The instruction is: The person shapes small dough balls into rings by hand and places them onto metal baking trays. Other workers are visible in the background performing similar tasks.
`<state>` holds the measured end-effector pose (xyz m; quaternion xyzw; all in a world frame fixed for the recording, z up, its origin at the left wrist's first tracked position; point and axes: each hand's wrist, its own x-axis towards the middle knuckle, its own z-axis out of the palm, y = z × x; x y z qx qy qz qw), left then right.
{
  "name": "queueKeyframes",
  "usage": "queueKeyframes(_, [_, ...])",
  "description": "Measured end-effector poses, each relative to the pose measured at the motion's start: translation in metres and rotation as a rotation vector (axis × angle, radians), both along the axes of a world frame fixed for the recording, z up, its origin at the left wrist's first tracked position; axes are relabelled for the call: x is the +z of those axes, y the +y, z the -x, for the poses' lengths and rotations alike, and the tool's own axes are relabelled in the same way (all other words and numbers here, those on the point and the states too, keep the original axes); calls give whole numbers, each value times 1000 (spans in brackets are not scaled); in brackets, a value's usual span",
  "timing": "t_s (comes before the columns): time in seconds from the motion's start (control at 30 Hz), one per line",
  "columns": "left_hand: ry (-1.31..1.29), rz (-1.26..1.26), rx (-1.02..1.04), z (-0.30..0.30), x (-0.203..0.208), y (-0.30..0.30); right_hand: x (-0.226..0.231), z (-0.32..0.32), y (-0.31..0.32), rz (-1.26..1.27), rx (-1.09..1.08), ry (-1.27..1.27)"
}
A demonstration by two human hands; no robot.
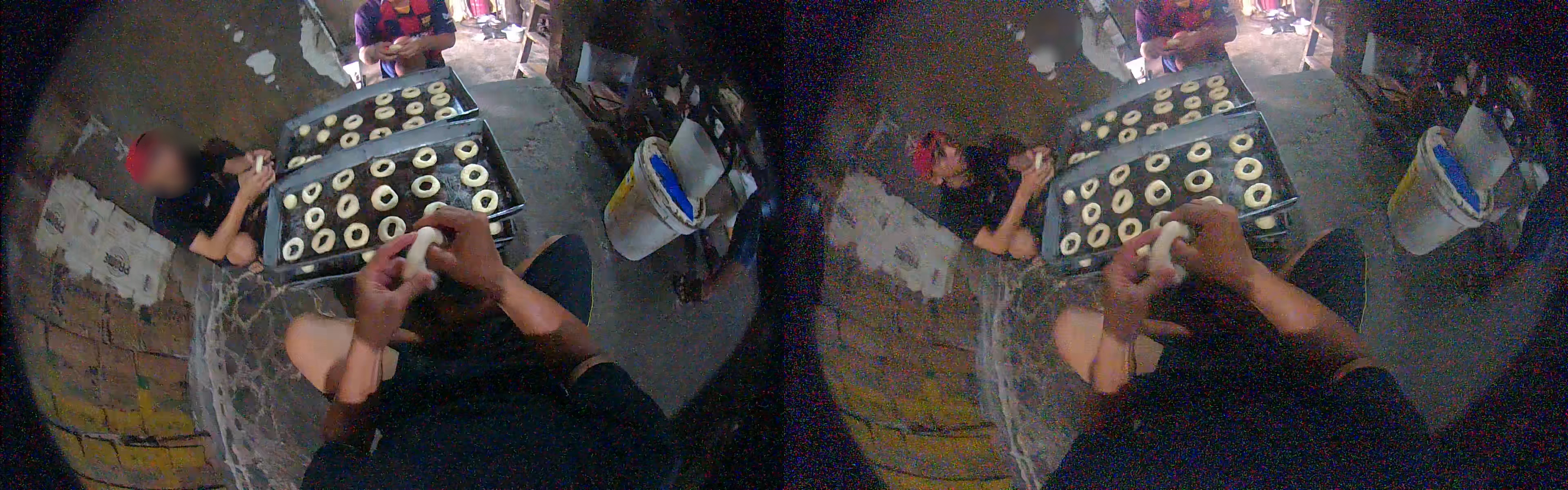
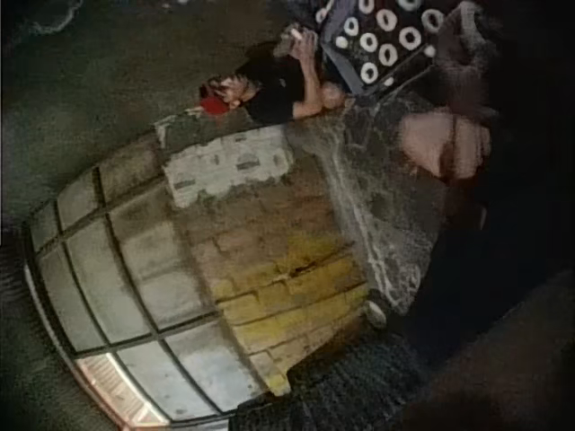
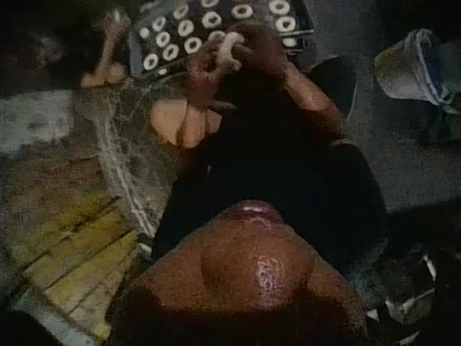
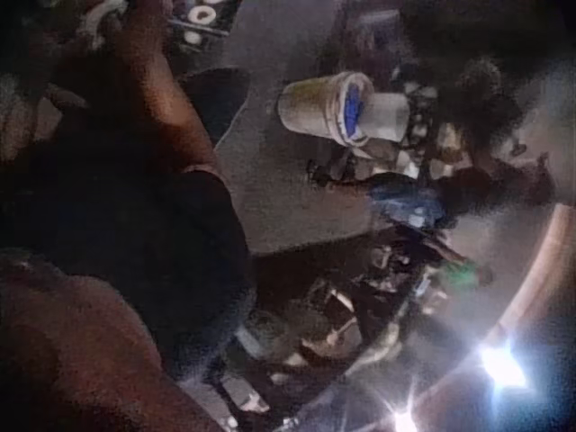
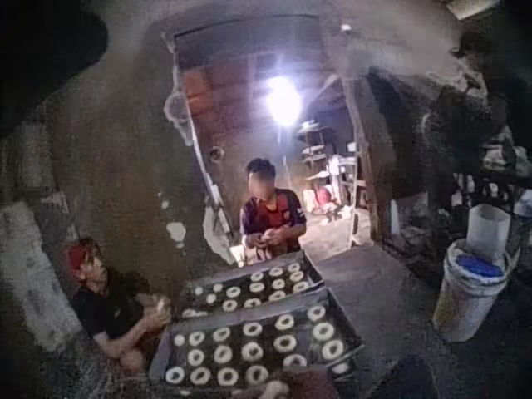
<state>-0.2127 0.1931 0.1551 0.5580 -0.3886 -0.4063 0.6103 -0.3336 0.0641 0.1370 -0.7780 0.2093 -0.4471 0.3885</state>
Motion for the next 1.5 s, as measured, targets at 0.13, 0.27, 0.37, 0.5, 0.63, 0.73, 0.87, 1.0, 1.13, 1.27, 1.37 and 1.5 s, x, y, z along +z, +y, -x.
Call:
queueKeyframes(0.13, [-350,88,201,-1,7,-9,7,25,22,-176,117,232])
queueKeyframes(0.27, [-555,226,158,-4,15,-9,33,51,51,-730,372,-283])
queueKeyframes(0.37, [-72,329,60,12,27,9,60,64,45,-722,818,-350])
queueKeyframes(0.5, [472,335,-139,27,63,25,83,69,39,-819,801,-274])
queueKeyframes(0.63, [395,61,-458,34,87,34,71,64,40,-576,683,-307])
queueKeyframes(0.73, [396,401,-143,31,85,39,45,53,40,-350,565,342])
queueKeyframes(0.87, [547,192,216,22,65,25,27,43,40,-809,989,-418])
queueKeyframes(1.0, [278,357,315,15,57,11,42,42,28,-818,1020,-99])
queueKeyframes(1.13, [211,97,-70,17,54,2,38,42,1,-1036,680,-780])
queueKeyframes(1.27, [106,-77,-110,-3,46,-2,0,27,-7,-875,598,-172])
queueKeyframes(1.37, [-167,29,-48,-56,36,-25,-9,33,-11,-615,144,-30])
queueKeyframes(1.5, [-876,-198,96,-175,13,-57,-10,76,-44,-422,76,-130])
